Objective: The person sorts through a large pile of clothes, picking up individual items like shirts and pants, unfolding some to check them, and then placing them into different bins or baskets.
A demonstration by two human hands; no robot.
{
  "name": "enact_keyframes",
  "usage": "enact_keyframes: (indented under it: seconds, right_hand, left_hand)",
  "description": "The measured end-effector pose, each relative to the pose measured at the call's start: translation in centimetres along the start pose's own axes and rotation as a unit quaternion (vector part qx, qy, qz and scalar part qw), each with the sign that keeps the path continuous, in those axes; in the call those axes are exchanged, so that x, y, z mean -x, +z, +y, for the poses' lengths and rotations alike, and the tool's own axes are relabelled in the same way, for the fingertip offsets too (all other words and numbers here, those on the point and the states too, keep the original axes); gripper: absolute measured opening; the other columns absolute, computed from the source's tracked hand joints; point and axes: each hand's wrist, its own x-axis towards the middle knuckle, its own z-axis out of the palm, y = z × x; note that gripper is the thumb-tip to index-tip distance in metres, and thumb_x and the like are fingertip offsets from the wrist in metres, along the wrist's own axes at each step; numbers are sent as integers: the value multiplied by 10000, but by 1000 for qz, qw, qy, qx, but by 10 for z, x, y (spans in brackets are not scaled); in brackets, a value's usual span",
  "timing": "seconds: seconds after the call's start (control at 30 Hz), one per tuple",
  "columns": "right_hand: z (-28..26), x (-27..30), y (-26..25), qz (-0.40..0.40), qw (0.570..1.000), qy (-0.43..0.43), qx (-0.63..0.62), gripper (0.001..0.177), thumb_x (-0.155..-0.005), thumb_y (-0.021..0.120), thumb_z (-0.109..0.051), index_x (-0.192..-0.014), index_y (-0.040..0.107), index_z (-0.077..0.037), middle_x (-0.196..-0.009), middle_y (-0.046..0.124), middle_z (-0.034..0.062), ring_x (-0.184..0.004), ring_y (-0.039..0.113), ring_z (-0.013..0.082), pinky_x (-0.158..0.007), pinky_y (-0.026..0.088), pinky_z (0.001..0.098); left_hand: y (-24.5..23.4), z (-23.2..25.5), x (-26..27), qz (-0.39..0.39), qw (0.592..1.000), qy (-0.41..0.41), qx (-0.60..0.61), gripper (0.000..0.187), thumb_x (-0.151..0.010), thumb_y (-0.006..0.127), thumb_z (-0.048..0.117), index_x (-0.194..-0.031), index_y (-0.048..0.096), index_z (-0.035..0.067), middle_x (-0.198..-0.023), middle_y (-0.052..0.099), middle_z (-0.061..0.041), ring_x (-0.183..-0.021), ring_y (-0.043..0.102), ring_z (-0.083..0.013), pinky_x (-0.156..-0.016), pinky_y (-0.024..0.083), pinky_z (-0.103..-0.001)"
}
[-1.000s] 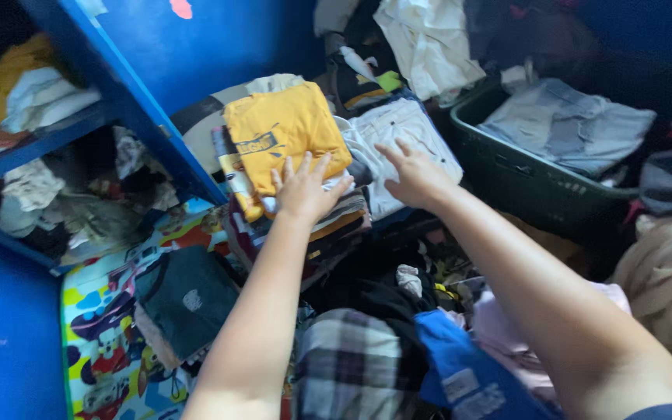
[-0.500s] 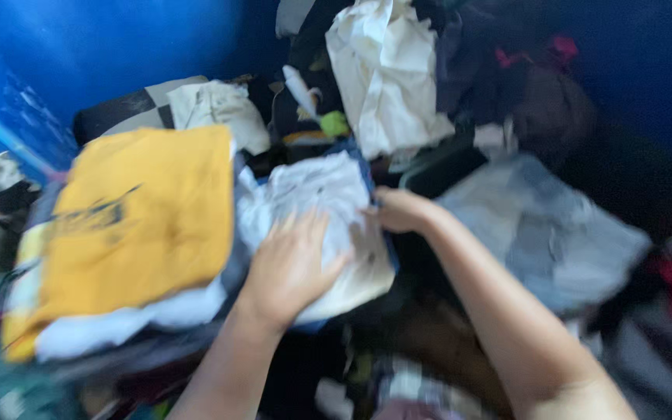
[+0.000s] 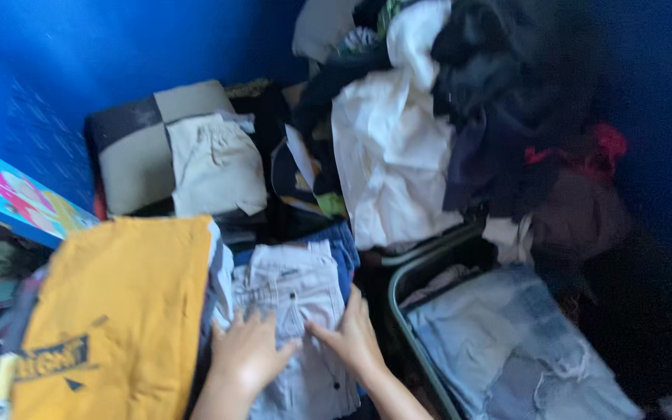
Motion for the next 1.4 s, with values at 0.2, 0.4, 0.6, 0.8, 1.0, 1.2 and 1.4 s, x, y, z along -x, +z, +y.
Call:
enact_keyframes:
  seconds: [0.2,0.4,0.6,0.8,1.0,1.2,1.4]
  right_hand:
    - [-28,12,-14,62,978,-38,196,1216,-623,893,-426,-1585,238,-75,-1484,375,229,-1286,449,439,-1011,415,497]
    - [-13,9,-2,20,989,15,146,1008,-722,914,-455,-1397,351,38,-1309,548,275,-1228,529,441,-1029,456,455]
    - [6,-19,4,-172,937,170,-254,619,-735,886,-288,-1229,685,25,-1085,788,108,-943,745,198,-868,585,345]
    - [-16,-13,36,-239,903,167,-317,335,-766,784,-156,-1041,764,33,-926,767,71,-813,695,155,-763,558,303]
    - [-48,38,-52,-200,921,12,-335,296,-804,759,-91,-1065,768,46,-968,751,38,-868,665,123,-809,538,282]
    - [-41,110,-201,-23,863,28,-504,418,-822,767,-92,-1217,686,19,-1090,723,76,-961,689,173,-851,557,324]
    - [-8,164,-259,116,719,9,-686,459,-899,678,-171,-1314,618,15,-1185,726,120,-1068,699,254,-965,554,429]
  left_hand:
    - [-37,-4,-6,-72,996,51,5,790,-900,603,657,-1482,463,141,-1488,506,-118,-1459,377,-363,-1203,244,-597]
    - [-51,-15,-21,-89,990,105,10,697,-913,630,600,-1392,554,101,-1400,595,-141,-1358,512,-352,-1139,387,-517]
    - [-30,-39,-25,-175,977,112,-49,611,-920,670,531,-1347,586,102,-1389,593,-122,-1351,513,-306,-1149,348,-545]
    - [16,-62,-38,-119,985,104,-75,487,-887,700,424,-1221,682,69,-1295,653,-152,-1277,577,-316,-1138,360,-513]
    - [50,-75,-54,-157,960,59,-226,352,-897,565,347,-1118,786,185,-1252,718,-82,-1239,648,-249,-1225,262,-544]
    - [40,-42,-41,-49,986,-7,-162,394,-892,583,329,-1224,742,191,-1309,691,-86,-1281,641,-252,-1263,197,-572]
    - [39,107,-35,-39,983,139,112,680,-1074,297,592,-1387,695,138,-1399,670,-226,-1338,611,-378,-1138,485,-467]
